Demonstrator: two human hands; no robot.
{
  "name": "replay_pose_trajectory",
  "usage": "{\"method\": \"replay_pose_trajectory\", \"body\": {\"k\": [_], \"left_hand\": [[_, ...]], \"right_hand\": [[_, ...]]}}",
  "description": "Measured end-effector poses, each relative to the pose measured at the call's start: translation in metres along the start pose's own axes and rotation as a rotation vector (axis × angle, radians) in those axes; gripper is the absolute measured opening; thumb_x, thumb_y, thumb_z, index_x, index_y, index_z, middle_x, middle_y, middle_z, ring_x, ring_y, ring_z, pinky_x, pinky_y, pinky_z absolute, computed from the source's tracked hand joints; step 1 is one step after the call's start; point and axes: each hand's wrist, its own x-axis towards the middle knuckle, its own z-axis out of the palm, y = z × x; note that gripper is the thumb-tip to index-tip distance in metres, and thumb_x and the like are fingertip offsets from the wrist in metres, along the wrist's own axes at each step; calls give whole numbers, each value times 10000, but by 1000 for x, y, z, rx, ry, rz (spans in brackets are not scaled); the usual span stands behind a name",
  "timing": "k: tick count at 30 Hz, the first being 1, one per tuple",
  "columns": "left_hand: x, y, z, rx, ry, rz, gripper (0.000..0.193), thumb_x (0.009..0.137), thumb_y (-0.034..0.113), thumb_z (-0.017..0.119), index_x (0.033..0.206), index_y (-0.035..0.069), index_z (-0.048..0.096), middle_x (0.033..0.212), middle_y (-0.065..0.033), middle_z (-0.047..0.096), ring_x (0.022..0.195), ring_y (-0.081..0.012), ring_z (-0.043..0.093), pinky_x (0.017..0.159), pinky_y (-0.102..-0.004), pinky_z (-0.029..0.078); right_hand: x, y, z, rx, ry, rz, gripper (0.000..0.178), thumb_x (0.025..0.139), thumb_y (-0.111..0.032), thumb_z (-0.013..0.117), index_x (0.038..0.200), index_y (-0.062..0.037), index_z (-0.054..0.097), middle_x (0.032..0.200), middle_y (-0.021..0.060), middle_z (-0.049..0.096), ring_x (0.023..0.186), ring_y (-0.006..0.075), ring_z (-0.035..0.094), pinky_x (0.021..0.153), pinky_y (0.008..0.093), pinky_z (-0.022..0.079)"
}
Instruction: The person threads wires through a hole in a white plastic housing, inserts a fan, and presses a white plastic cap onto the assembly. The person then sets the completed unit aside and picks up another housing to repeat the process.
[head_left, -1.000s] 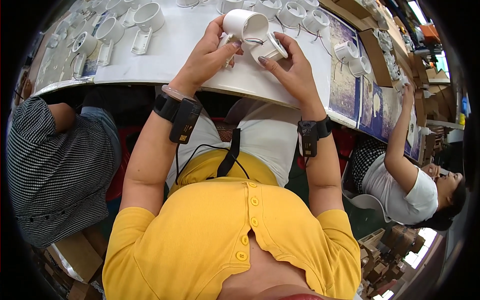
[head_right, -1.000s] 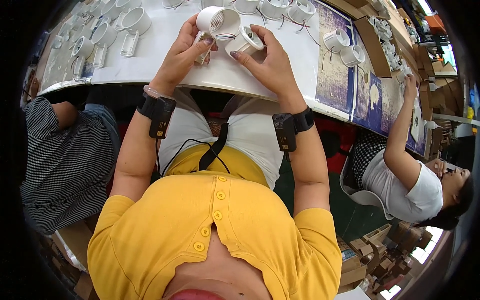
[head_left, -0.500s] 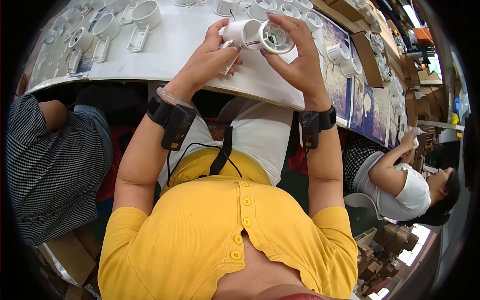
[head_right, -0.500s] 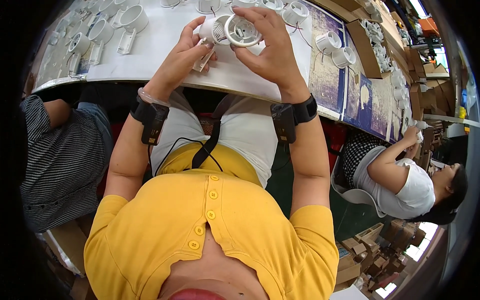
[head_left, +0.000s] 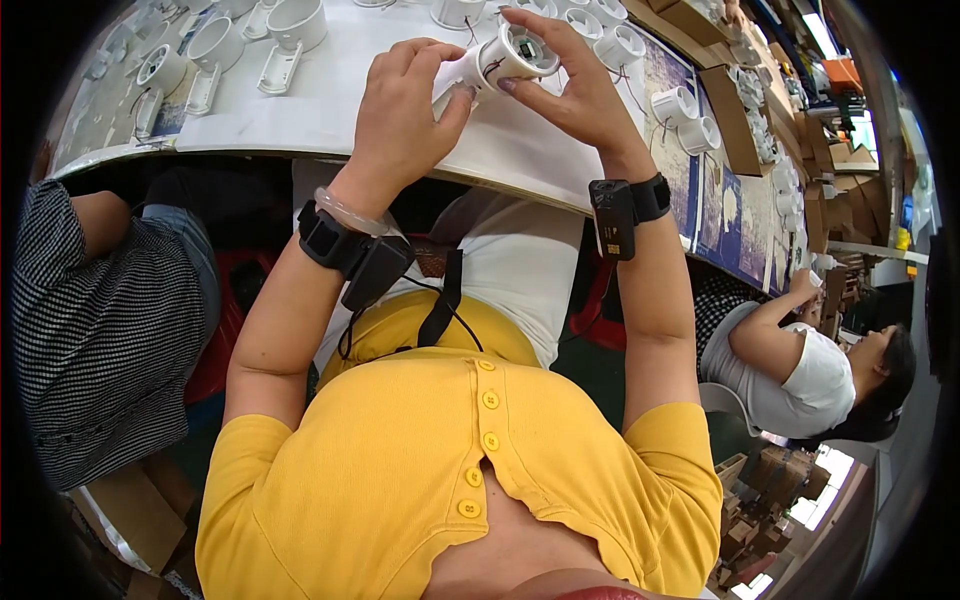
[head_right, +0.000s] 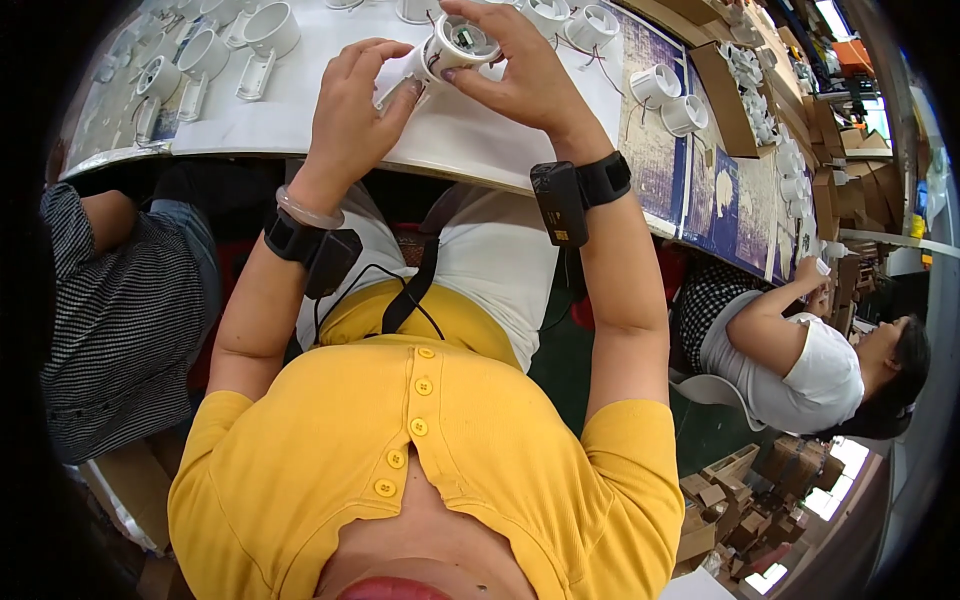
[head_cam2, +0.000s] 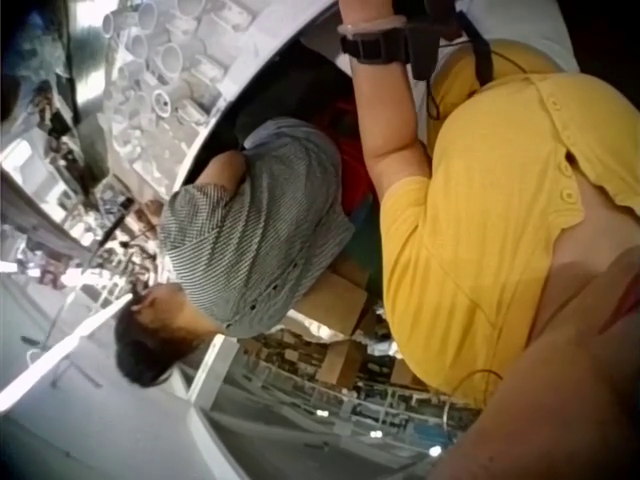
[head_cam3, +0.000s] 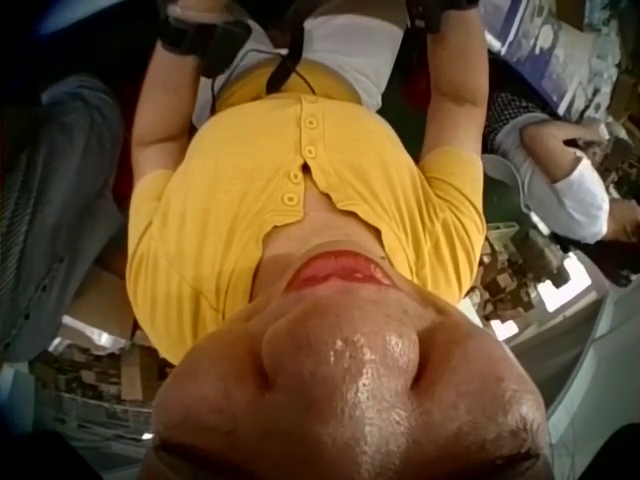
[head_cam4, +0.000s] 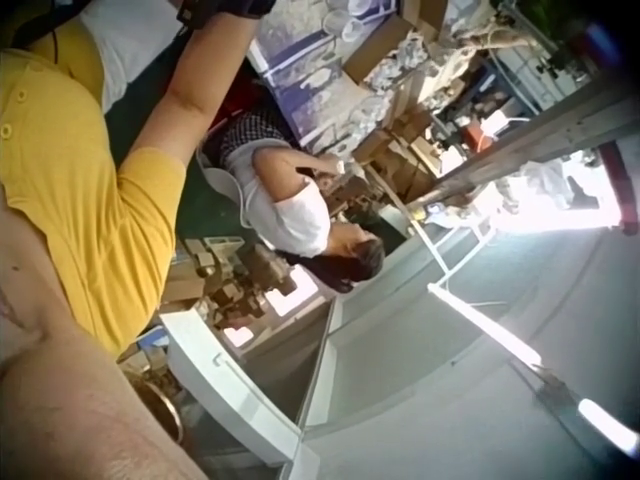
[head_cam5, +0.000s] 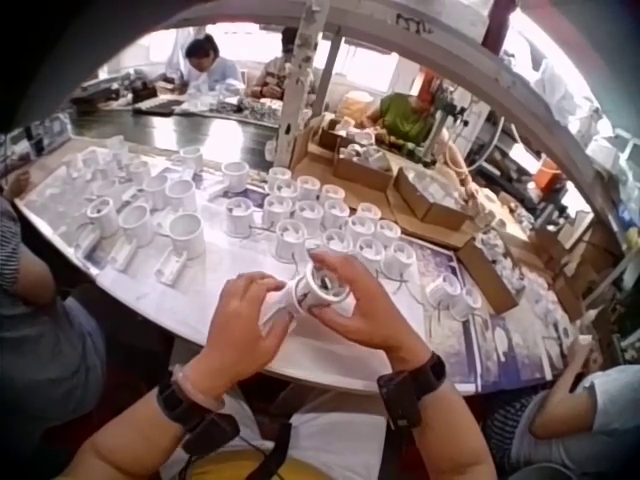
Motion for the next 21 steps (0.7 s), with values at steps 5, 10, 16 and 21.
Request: {"method": "replay_pose_trajectory", "body": {"k": [5, 10, 16, 21], "left_hand": [[2, 14, -6, 159, 87, 100, 275, 777, 178, 698, 1028, 98, 622, 877, -32, 662, 839, -229, 586, 731, -336, 474], [4, 16, -3, 255, 1, -44, 241, 782, 196, 708, 987, 108, 620, 743, 27, 671, 747, -189, 596, 631, -326, 486], [2, 13, 1, 219, 24, -88, 169, 786, 204, 701, 921, 130, 632, 724, 32, 665, 690, -181, 594, 603, -316, 484], [2, 8, -2, 230, 79, 7, 100, 773, 196, 696, 856, 165, 649, 676, 32, 627, 665, -181, 587, 567, -309, 478]], "right_hand": [[7, 9, 0, -134, -26, 50, 628, 779, -195, 738, 1330, -51, 474, 1190, 139, 557, 1077, 280, 556, 866, 325, 450], [14, 3, 4, -134, -41, 81, 620, 770, -201, 745, 1314, -46, 493, 1171, 137, 565, 1076, 275, 557, 852, 333, 458], [18, 5, 8, -80, -14, 70, 550, 789, -229, 736, 1266, -40, 542, 1144, 139, 588, 1054, 270, 574, 827, 325, 470], [20, 6, 7, -133, 4, 129, 476, 813, -260, 725, 1206, -29, 589, 1136, 143, 604, 1043, 265, 585, 831, 324, 472]]}}
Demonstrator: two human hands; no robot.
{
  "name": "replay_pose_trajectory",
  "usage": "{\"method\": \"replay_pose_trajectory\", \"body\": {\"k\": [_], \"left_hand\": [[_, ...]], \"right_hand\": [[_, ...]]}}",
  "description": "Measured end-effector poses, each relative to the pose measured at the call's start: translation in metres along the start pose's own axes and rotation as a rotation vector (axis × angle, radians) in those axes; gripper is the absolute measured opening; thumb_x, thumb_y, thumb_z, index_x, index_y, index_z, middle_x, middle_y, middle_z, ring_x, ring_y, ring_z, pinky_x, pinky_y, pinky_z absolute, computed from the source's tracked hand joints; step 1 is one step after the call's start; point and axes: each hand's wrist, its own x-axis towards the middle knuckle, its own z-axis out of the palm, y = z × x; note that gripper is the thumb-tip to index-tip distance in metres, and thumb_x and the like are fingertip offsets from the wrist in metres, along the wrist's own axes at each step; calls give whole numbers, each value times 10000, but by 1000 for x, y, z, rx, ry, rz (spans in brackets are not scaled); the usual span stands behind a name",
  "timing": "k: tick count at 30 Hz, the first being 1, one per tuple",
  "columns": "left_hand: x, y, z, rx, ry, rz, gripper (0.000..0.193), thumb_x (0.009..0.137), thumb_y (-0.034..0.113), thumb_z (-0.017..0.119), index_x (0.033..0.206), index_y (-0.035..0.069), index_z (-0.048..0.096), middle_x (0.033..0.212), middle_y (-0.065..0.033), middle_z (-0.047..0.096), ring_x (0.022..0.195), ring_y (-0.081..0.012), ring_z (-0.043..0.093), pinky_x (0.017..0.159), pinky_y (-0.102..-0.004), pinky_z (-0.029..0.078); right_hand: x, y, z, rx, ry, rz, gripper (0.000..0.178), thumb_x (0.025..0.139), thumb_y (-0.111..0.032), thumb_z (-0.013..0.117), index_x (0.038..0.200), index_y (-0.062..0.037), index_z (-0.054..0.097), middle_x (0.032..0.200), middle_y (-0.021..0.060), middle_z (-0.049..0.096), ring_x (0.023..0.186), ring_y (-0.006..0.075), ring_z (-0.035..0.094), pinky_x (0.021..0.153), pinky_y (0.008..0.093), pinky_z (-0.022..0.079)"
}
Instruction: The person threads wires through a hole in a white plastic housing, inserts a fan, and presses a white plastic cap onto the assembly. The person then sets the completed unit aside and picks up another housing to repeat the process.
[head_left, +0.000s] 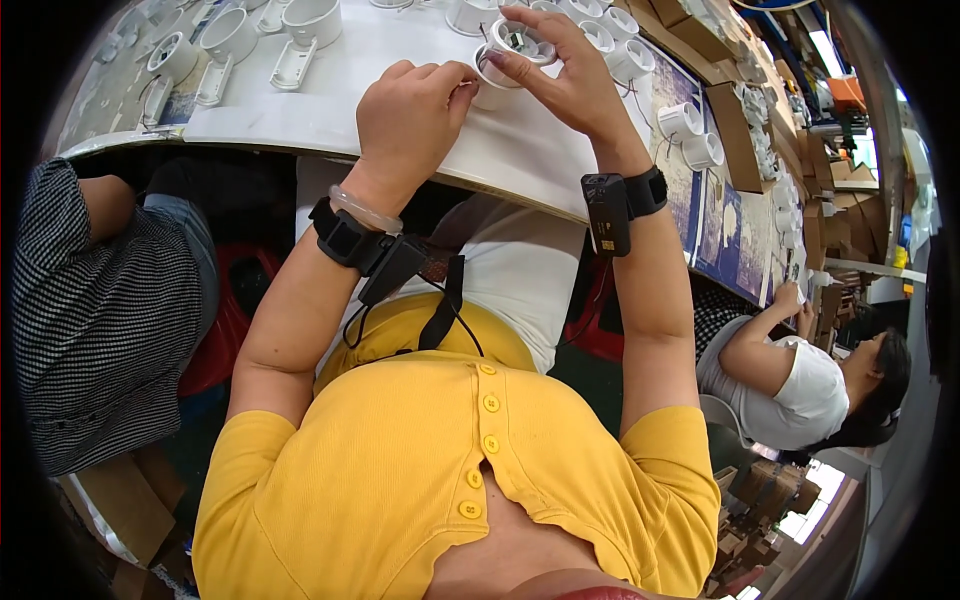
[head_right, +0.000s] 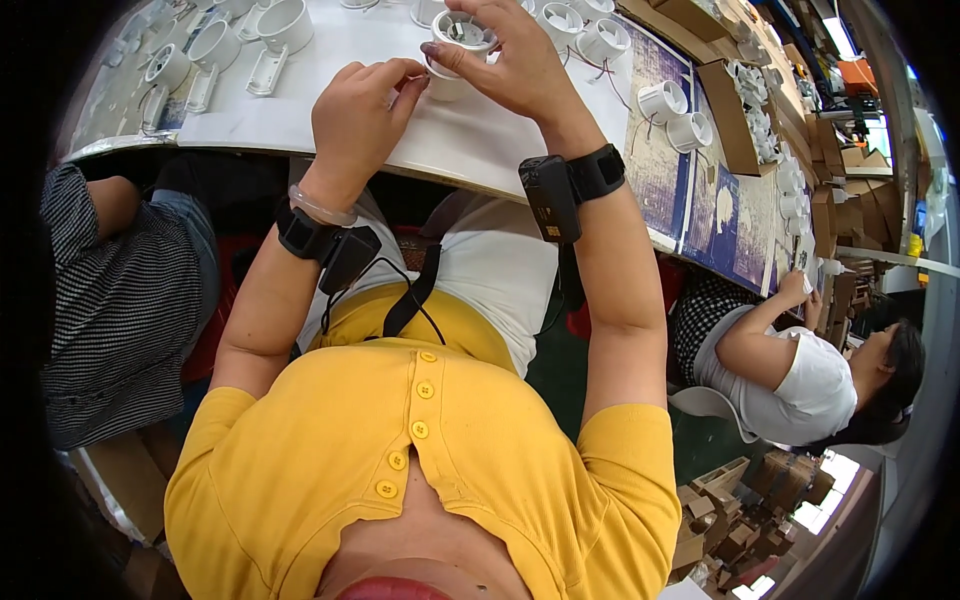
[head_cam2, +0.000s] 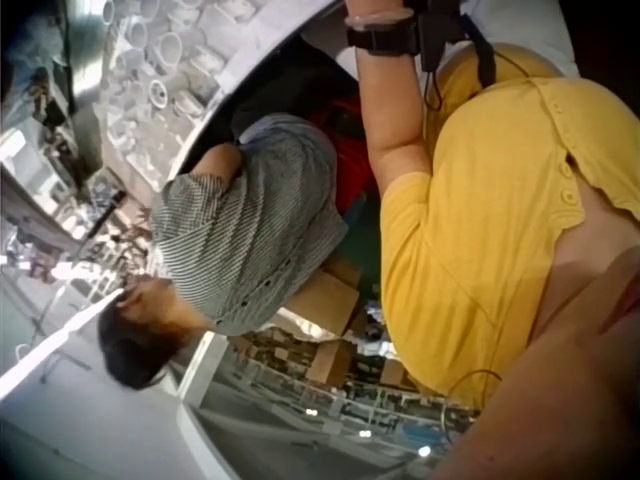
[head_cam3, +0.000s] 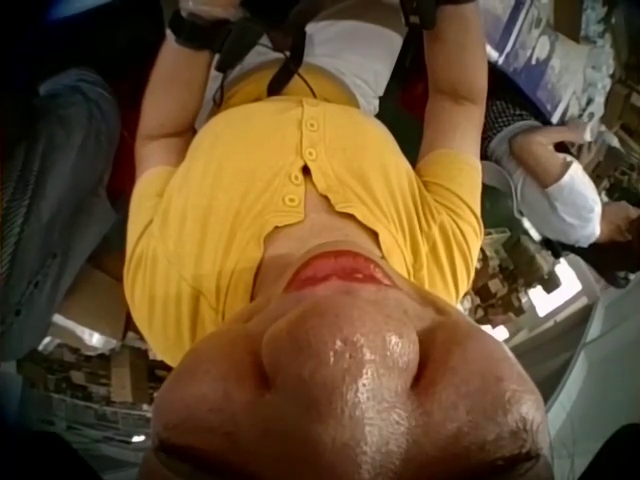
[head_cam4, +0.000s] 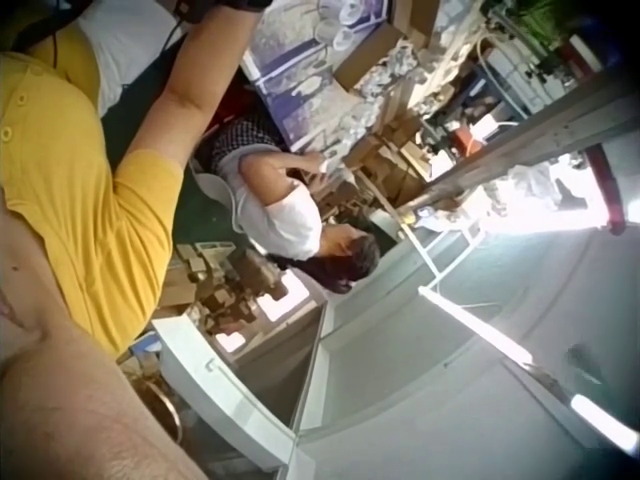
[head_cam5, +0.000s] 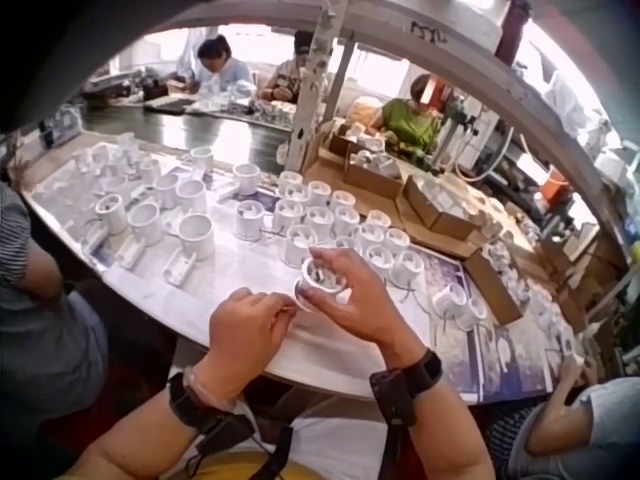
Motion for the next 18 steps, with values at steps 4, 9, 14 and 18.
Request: {"method": "replay_pose_trajectory", "body": {"k": [4, 9, 14, 18], "left_hand": [[1, -7, -1, 36, 31, 150, 107, 756, 188, 694, 851, 174, 647, 690, 33, 595, 680, -175, 587, 565, -303, 479], [7, -13, -7, 32, -64, 283, 104, 747, 169, 683, 837, 164, 632, 731, 23, 562, 717, -167, 591, 576, -295, 489], [12, -19, -15, 44, -131, 370, 89, 753, 150, 672, 823, 157, 618, 739, 20, 550, 739, -164, 594, 589, -293, 498], [11, -23, -26, 68, -220, 395, 78, 760, 136, 661, 821, 149, 614, 756, 16, 559, 759, -166, 597, 601, -294, 506]], "right_hand": [[0, -4, -1, 57, -7, 18, 439, 827, -271, 716, 1173, -23, 609, 1138, 146, 607, 1039, 267, 588, 849, 327, 467], [3, 3, -1, 44, -22, -88, 431, 840, -264, 700, 1185, -26, 602, 1148, 148, 603, 1044, 278, 586, 872, 329, 460], [0, 16, 3, 82, -51, -368, 417, 858, -246, 679, 1234, -91, 591, 1192, 124, 582, 1106, 273, 549, 931, 332, 431], [-7, 20, 5, -25, -173, -137, 413, 869, -239, 669, 1270, -179, 592, 1239, 63, 560, 1172, 229, 498, 994, 334, 388]]}}
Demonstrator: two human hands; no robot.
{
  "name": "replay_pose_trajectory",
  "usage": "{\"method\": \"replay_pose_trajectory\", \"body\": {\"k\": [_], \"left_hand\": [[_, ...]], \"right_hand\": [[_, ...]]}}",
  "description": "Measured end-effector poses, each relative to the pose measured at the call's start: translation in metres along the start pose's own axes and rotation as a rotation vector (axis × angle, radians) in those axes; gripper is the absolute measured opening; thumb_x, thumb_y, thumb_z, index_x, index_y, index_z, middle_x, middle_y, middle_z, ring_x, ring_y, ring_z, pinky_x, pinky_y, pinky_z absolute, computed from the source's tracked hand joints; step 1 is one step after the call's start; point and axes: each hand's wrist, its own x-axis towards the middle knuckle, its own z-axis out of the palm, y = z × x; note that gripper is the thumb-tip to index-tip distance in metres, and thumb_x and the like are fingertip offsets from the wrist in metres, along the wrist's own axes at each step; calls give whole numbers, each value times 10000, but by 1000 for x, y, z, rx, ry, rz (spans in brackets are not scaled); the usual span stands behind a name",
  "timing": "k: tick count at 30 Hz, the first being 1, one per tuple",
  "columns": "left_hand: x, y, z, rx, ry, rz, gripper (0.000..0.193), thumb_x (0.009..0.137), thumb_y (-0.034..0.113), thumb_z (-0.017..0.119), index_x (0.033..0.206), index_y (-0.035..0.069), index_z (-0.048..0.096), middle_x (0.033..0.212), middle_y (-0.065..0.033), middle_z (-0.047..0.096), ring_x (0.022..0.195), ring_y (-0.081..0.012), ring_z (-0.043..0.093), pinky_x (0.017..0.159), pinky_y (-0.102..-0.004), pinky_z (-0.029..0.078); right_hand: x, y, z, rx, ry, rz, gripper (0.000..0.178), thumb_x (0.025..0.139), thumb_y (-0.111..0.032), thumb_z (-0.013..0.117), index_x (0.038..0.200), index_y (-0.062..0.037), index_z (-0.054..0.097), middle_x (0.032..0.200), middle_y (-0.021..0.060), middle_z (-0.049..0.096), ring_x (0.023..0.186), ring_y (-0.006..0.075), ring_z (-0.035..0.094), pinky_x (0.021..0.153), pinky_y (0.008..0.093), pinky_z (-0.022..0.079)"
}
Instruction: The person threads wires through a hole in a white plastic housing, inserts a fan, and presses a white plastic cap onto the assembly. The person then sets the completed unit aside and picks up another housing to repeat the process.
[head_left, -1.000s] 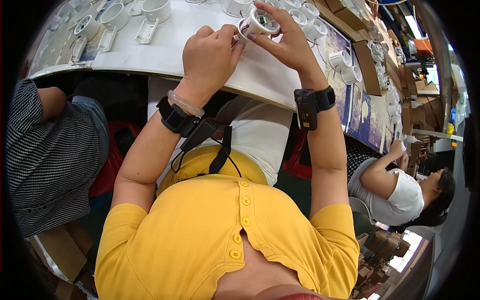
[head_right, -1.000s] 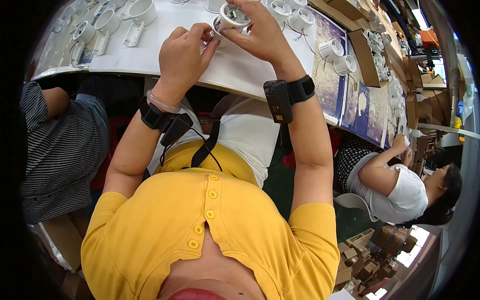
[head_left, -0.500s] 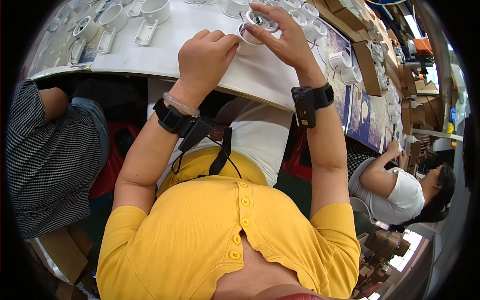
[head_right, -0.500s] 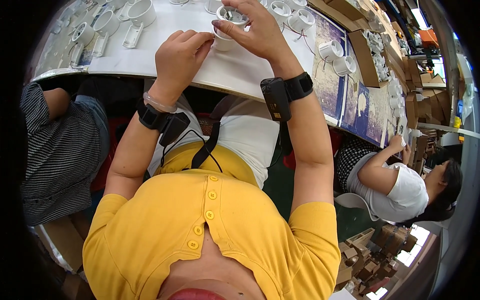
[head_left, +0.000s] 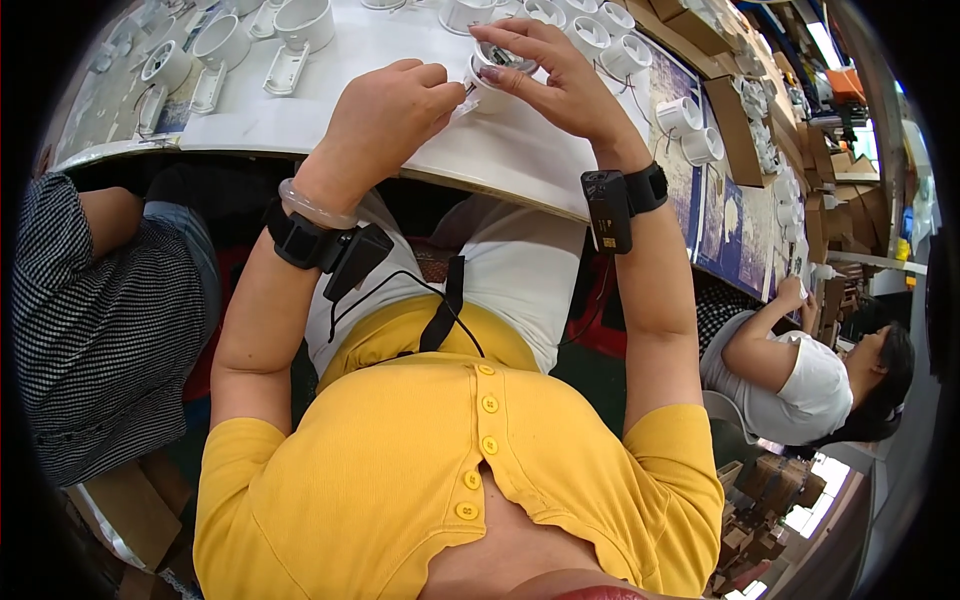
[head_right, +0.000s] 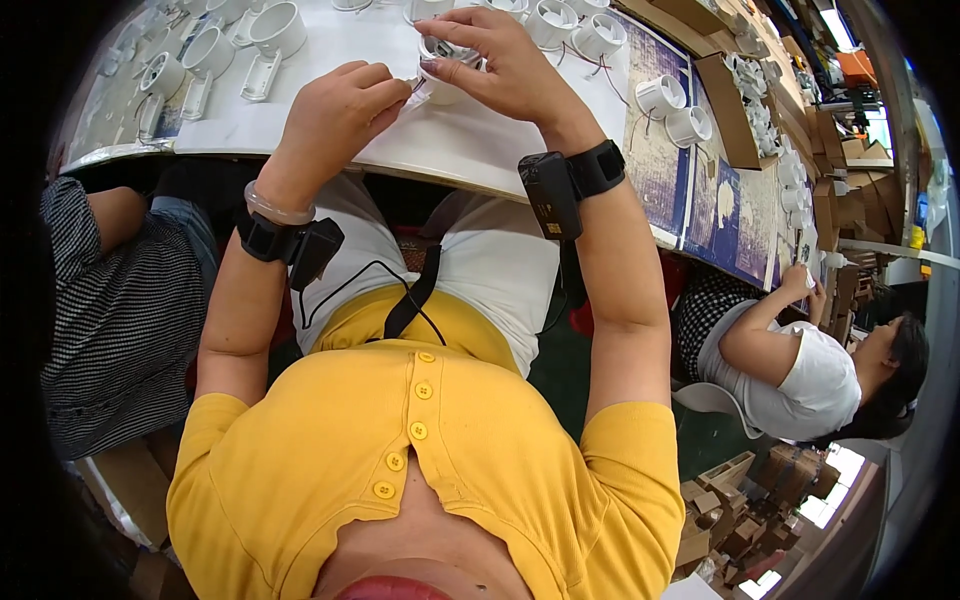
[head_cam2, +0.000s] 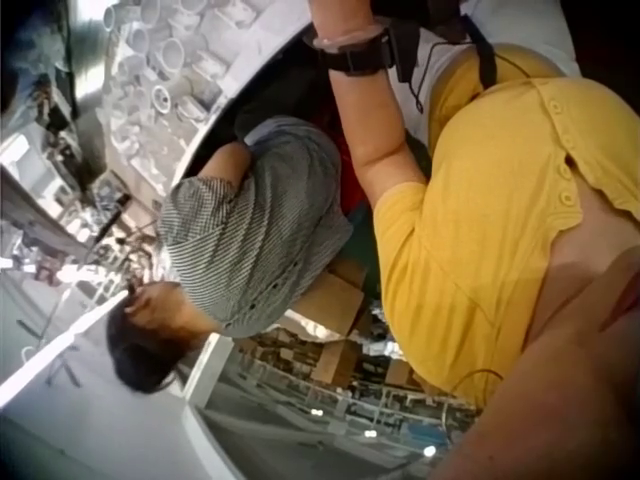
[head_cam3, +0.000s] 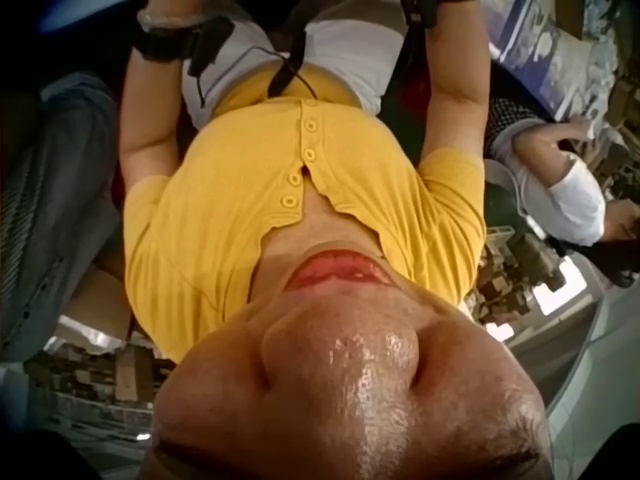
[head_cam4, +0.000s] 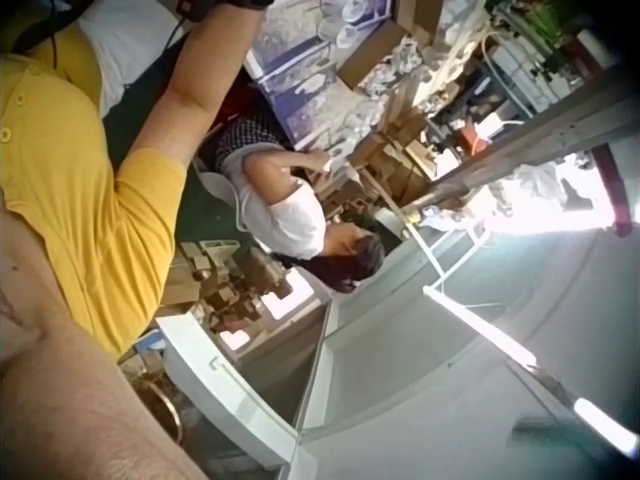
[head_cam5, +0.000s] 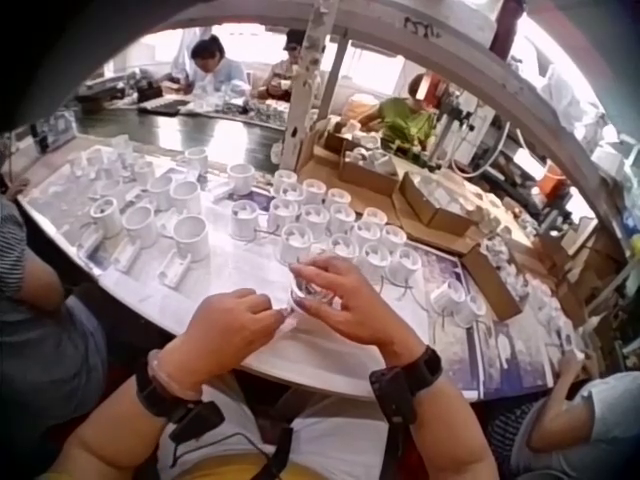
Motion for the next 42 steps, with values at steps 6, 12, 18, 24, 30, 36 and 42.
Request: {"method": "replay_pose_trajectory", "body": {"k": [6, 12, 18, 24, 30, 36, 42], "left_hand": [[10, 1, -14, 16, -164, 52, 75, 791, 133, 658, 860, 123, 631, 797, -1, 596, 793, -188, 599, 640, -306, 503], [8, -4, -14, -145, -198, 24, 99, 776, 107, 663, 870, 133, 643, 836, 2, 607, 801, -193, 595, 652, -313, 495], [6, -7, -15, -832, -58, -308, 313, 930, 330, 545, 1111, 83, 609, 972, -15, 641, 882, -146, 586, 737, -290, 486], [17, 14, 32, -1449, 197, -708, 612, 995, 498, 352, 1366, 12, 373, 1122, -99, 581, 1003, -137, 565, 848, -291, 472], [29, 31, 53, -1726, -108, -697, 659, 970, 574, 300, 1327, 28, 390, 1093, -125, 605, 978, -188, 630, 818, -288, 532], [26, 36, 52, -1640, -54, -678, 621, 975, 542, 335, 1287, 10, 409, 1088, -102, 589, 940, -161, 627, 792, -276, 530], [27, 35, 48, -1835, -57, -712, 504, 988, 443, 425, 1288, 39, 403, 1052, -56, 569, 928, -93, 582, 777, -230, 501]], "right_hand": [[-5, 13, 5, -131, 47, -116, 402, 886, -259, 649, 1275, -176, 590, 1246, 72, 555, 1209, 239, 462, 1009, 350, 378], [-20, 16, 24, 70, 86, -6, 426, 888, -241, 646, 1302, -182, 564, 1256, 68, 551, 1208, 229, 467, 1017, 334, 376], [-27, 14, 18, 678, 30, 268, 457, 902, -243, 618, 1339, -150, 523, 1315, 53, 537, 1225, 193, 474, 1035, 309, 367], [-31, 6, 11, 835, 31, 165, 457, 922, -284, 559, 1349, -131, 509, 1332, 53, 528, 1239, 184, 471, 1052, 313, 350], [-35, 5, 15, 670, 136, 120, 430, 935, -300, 518, 1320, -109, 537, 1311, 66, 538, 1256, 194, 454, 1069, 324, 322], [-32, 1, 21, 613, 240, 101, 372, 958, -266, 472, 1272, -95, 576, 1295, 69, 543, 1239, 196, 459, 1067, 324, 310], [-30, 0, 24, 580, 236, 76, 324, 961, -187, 458, 1236, -87, 598, 1256, 67, 562, 1213, 188, 471, 1052, 315, 319]]}}
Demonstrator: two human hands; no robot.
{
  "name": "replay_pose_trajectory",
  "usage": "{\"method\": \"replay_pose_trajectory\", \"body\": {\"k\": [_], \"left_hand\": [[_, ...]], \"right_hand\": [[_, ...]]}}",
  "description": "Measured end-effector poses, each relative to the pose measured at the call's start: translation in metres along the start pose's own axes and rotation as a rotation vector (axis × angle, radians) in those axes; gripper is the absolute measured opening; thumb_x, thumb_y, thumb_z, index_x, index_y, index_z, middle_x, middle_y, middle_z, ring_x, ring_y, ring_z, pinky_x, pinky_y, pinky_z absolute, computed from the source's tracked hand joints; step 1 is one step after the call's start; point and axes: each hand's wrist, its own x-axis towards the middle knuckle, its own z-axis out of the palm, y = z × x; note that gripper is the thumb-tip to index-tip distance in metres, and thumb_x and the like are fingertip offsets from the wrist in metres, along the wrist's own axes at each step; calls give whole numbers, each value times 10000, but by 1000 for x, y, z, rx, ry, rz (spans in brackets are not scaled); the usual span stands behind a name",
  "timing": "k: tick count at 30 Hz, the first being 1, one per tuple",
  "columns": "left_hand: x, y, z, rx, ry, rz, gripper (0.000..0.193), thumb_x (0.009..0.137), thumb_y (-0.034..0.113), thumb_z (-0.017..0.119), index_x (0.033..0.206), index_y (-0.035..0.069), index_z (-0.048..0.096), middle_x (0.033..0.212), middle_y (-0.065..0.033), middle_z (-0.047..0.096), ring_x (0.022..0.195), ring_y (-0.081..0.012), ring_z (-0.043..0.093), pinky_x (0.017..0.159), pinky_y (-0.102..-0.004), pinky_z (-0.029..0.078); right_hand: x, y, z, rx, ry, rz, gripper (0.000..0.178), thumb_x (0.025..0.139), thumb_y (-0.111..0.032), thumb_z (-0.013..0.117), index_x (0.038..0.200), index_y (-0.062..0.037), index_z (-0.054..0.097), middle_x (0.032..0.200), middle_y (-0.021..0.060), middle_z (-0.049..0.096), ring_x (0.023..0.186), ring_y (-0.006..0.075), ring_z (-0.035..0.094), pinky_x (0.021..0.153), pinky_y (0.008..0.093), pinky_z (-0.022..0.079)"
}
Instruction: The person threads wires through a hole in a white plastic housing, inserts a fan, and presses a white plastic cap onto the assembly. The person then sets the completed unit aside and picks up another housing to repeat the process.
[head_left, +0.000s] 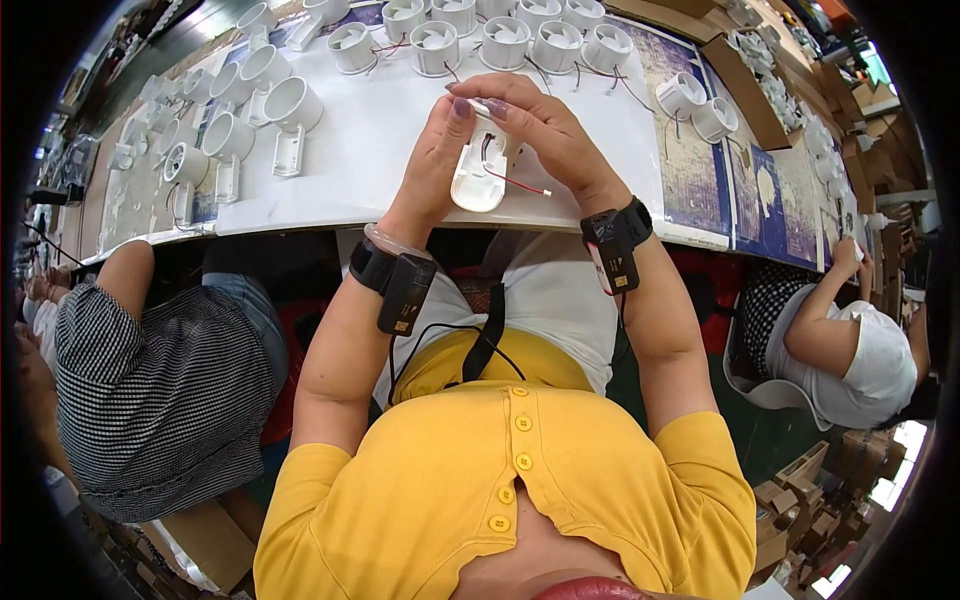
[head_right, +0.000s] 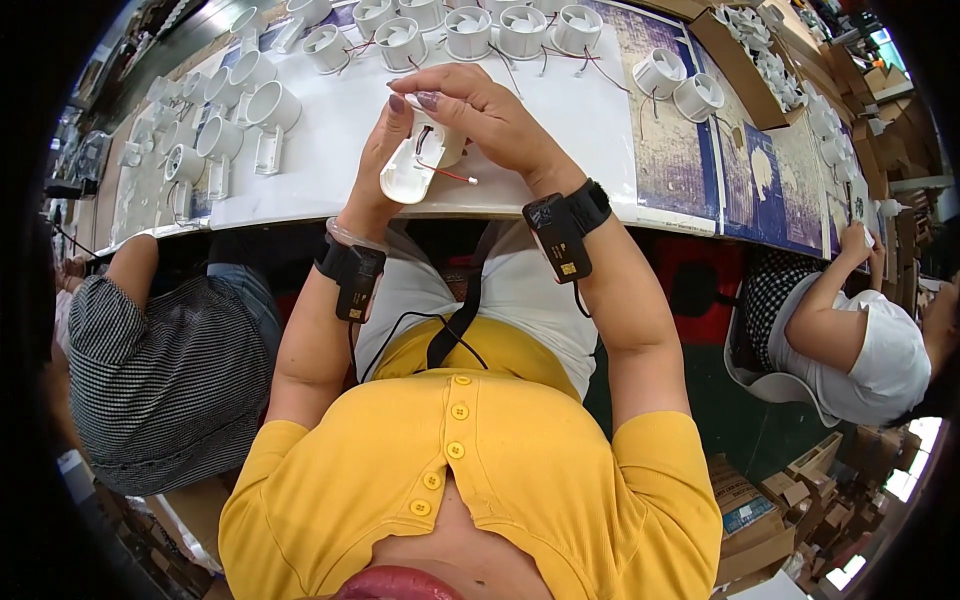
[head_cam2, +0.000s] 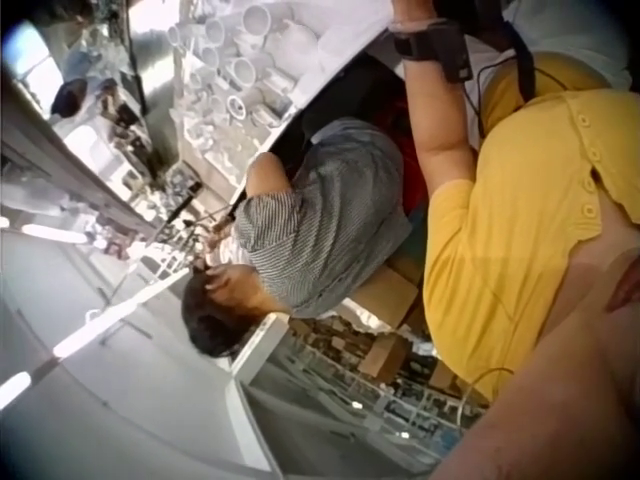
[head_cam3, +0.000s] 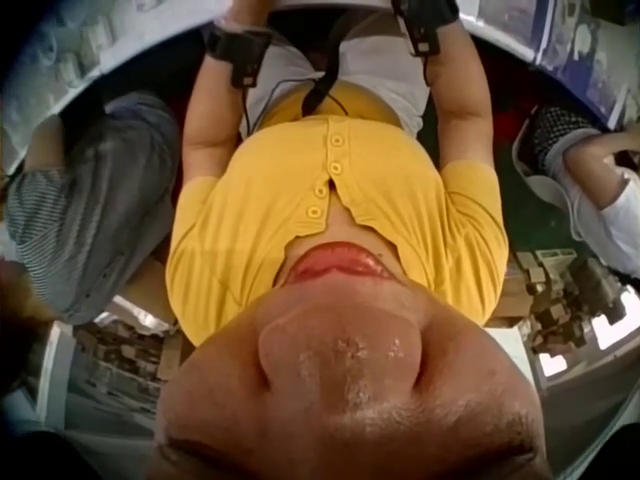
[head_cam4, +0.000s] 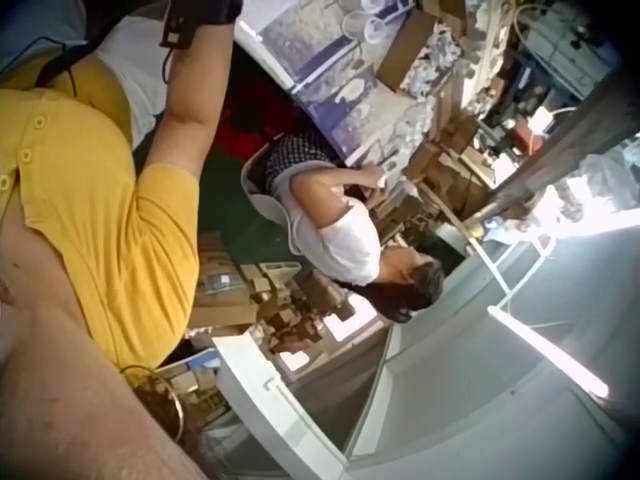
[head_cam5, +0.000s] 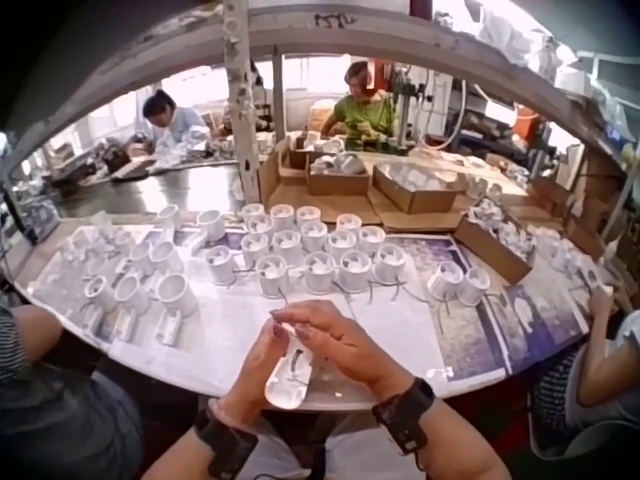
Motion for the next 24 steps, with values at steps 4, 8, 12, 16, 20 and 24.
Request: {"method": "replay_pose_trajectory", "body": {"k": [4, 8, 12, 16, 20, 24], "left_hand": [[2, -1, -2, 111, 79, 139, 500, 973, 429, 480, 1283, 41, 417, 1038, -51, 582, 933, -85, 566, 788, -214, 474], [2, 3, -8, 332, 223, 239, 518, 955, 430, 526, 1276, 36, 428, 1037, -57, 593, 929, -90, 557, 793, -211, 454], [1, 7, -11, 432, 287, 282, 547, 944, 450, 537, 1279, 32, 426, 1064, -70, 597, 940, -105, 558, 808, -220, 449], [2, 3, -15, 349, 331, 257, 552, 939, 454, 545, 1275, 32, 429, 1065, -76, 601, 949, -109, 559, 814, -223, 450], [2, 2, -19, 409, 333, 265, 552, 938, 454, 547, 1273, 31, 431, 1064, -81, 605, 948, -113, 565, 806, -227, 457], [4, 2, -17, 397, 357, 233, 547, 941, 450, 545, 1272, 30, 431, 1060, -82, 606, 923, -115, 573, 781, -232, 467]], "right_hand": [[0, -7, 1, -230, 211, -150, 288, 918, -112, 524, 1189, -65, 608, 1173, 52, 599, 1119, 174, 524, 983, 302, 386], [-10, -35, -16, -248, 84, -6, 307, 840, -72, 608, 1146, -53, 602, 1028, 43, 631, 947, 167, 570, 870, 290, 448], [-10, -65, -12, -438, -83, -63, 338, 779, -83, 654, 1110, -52, 594, 884, 47, 622, 805, 170, 566, 773, 287, 468], [-15, -68, -5, -595, -53, 4, 350, 753, -97, 672, 1091, -56, 593, 813, 58, 595, 737, 181, 557, 707, 282, 474], [-14, -64, 8, -626, -6, 53, 319, 774, -75, 650, 1088, -67, 595, 741, 48, 578, 657, 181, 544, 631, 280, 468], [-14, -61, 10, -781, 96, -101, 314, 789, -54, 631, 1101, -72, 596, 657, 36, 538, 580, 146, 502, 572, 262, 439]]}}
